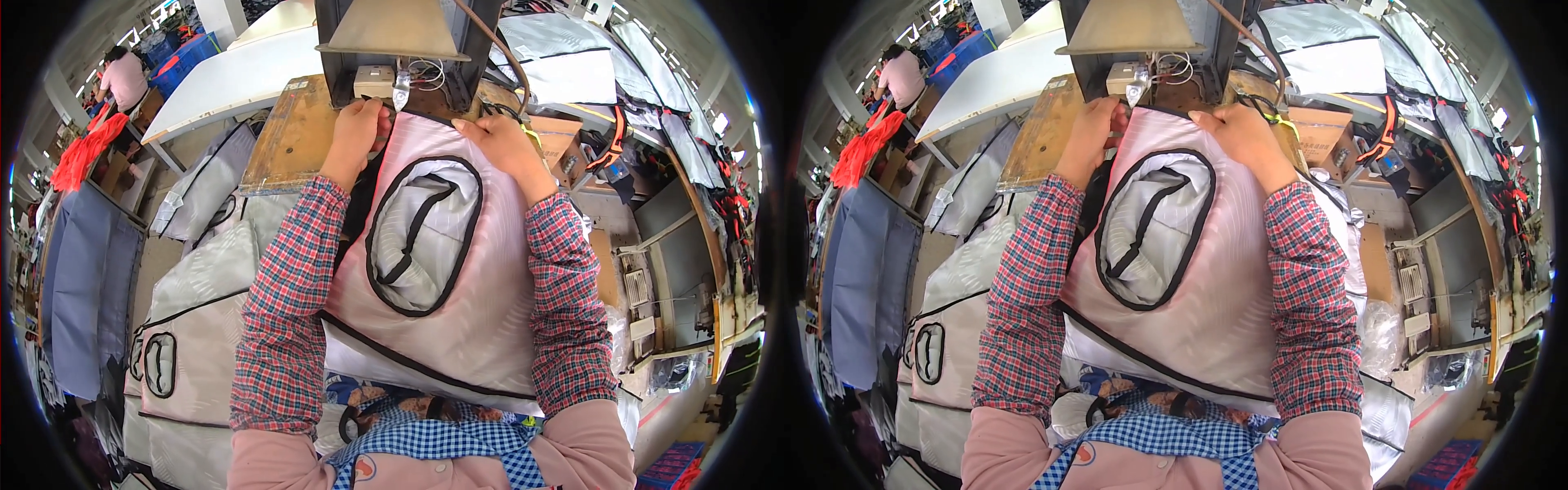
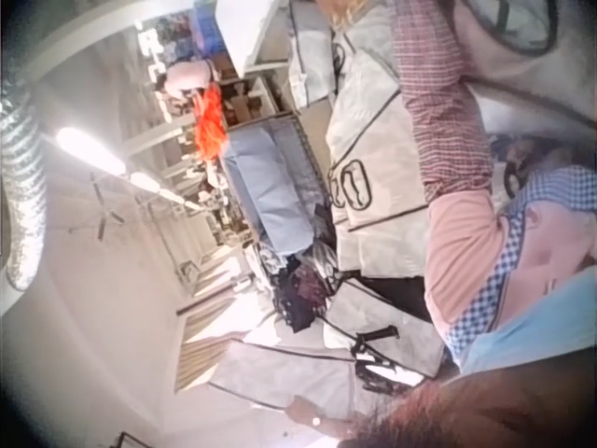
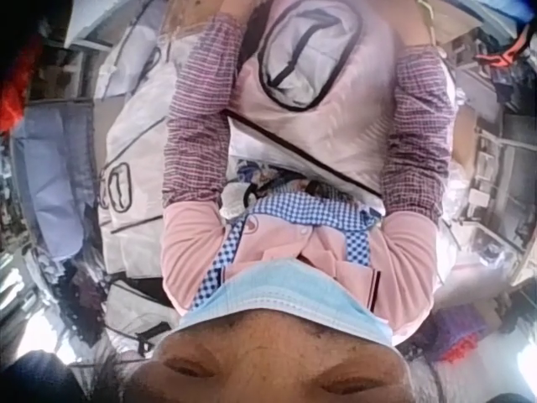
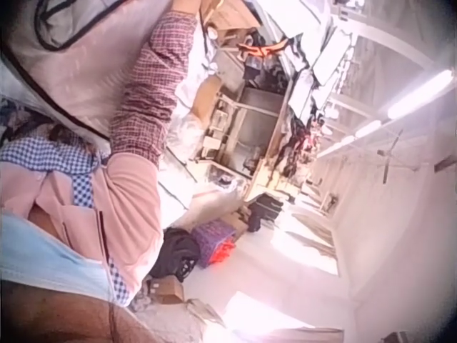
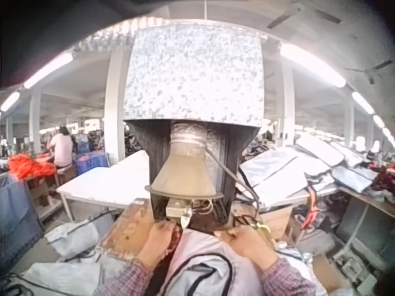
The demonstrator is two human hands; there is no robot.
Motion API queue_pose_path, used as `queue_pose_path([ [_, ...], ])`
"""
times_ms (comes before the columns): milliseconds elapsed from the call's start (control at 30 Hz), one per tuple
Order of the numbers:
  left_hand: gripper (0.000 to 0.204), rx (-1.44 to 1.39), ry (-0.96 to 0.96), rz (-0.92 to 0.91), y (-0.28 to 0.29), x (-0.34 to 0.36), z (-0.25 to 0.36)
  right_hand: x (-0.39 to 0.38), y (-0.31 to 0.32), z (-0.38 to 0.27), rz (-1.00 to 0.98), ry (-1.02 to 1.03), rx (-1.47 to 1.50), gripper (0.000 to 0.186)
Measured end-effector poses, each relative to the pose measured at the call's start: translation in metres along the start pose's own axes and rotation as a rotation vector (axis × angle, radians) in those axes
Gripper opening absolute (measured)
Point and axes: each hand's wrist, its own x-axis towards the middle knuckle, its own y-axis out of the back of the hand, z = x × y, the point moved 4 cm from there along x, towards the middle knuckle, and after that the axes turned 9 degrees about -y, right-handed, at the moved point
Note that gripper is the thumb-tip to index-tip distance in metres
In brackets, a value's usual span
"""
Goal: Finishing the edges of white fabric bags using an industrial sewing machine.
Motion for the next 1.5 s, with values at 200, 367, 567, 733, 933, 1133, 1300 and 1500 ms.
queue_pose_path([
  [200, 0.025, 0.0, -0.029, -0.009, -0.005, 0.001, 0.005, 0.007, 0.0, 0.009, 0.053, 0.066, 0.062, 0.06],
  [367, 0.024, -0.091, -0.04, 0.049, 0.007, 0.004, 0.009, 0.003, 0.001, 0.011, 0.012, -0.005, 0.048, 0.057],
  [567, 0.026, 0.001, -0.038, -0.127, 0.025, -0.029, 0.011, -0.02, 0.005, 0.02, -0.136, -0.012, 0.024, 0.053],
  [733, 0.024, 0.334, 0.209, -0.649, 0.029, -0.135, 0.005, -0.069, -0.038, 0.02, -0.484, 0.12, -0.156, 0.057],
  [933, 0.071, 0.873, -0.585, -0.894, 0.044, -0.241, 0.015, -0.086, -0.166, 0.085, -0.766, 0.184, -0.302, 0.056],
  [1133, 0.051, 0.483, -0.385, -1.077, 0.033, -0.275, -0.001, -0.122, -0.182, 0.051, -0.505, 0.304, -0.4, 0.039],
  [1300, 0.04, 0.402, -0.295, -0.861, 0.021, -0.23, -0.013, -0.156, -0.055, -0.026, -0.375, 0.416, 0.127, 0.047],
  [1500, 0.027, 0.133, -0.073, -0.826, 0.009, -0.197, -0.032, -0.234, 0.039, -0.04, -0.505, 0.306, 0.207, 0.047],
])
